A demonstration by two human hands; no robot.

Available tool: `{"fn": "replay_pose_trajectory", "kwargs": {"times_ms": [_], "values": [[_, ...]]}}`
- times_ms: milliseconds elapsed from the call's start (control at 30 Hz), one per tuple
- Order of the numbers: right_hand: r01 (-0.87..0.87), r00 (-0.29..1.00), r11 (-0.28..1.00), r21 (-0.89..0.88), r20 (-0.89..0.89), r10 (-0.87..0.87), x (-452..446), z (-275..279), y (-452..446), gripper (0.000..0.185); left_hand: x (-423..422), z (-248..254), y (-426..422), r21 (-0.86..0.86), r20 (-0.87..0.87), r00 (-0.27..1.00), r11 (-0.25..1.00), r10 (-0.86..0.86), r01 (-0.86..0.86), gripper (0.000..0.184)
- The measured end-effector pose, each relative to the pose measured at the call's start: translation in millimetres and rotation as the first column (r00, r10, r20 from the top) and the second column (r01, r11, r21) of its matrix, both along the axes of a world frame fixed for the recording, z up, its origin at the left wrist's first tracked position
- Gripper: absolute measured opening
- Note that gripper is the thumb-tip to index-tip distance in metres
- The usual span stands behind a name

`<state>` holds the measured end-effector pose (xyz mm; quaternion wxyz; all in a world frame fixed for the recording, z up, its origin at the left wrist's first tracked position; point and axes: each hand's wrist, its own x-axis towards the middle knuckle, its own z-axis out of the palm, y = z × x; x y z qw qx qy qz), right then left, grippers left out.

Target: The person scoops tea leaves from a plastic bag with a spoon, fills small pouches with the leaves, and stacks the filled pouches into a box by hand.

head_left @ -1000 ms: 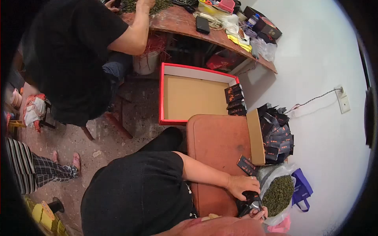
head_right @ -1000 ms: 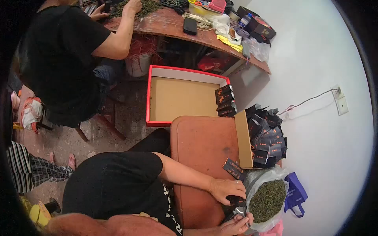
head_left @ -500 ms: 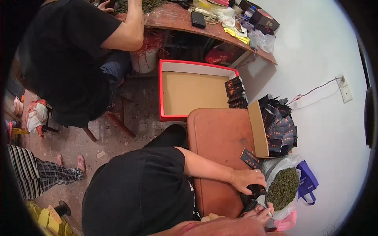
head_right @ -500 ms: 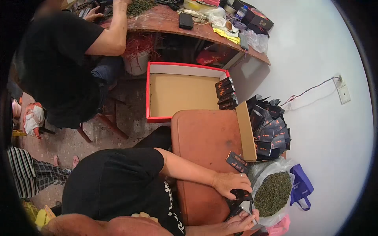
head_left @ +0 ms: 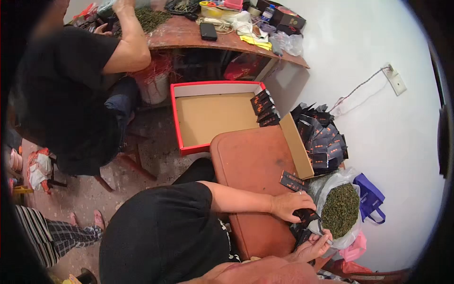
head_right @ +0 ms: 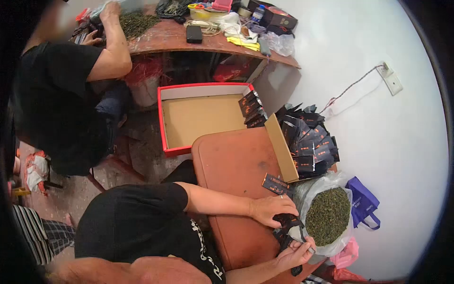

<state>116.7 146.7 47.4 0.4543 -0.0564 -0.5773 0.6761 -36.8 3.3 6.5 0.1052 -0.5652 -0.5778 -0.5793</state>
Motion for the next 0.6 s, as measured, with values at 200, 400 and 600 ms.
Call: {"fn": "replay_pose_trajectory", "kwargs": {"times_ms": [200, 400, 600], "values": [[0.094, 0.994, 0.995, 0.035, 0.056, -0.096, 5, -1, 8, 0.015, -1, -5, 1, -0.031, 0.017, 0.998, 0.998, 0.061, -0.060, 0.061], [0.127, 0.991, 0.992, 0.011, 0.038, -0.127, 4, 4, 2, 0.017, 0, -5, -1, -0.038, 0.021, 0.998, 0.997, 0.067, -0.066, 0.060], [0.009, 1.000, 0.996, -0.089, -0.007, -0.010, 9, -5, 20, 0.016, -1, -5, -3, -0.091, 0.032, 0.999, 0.996, -0.003, 0.006, 0.063]]}}
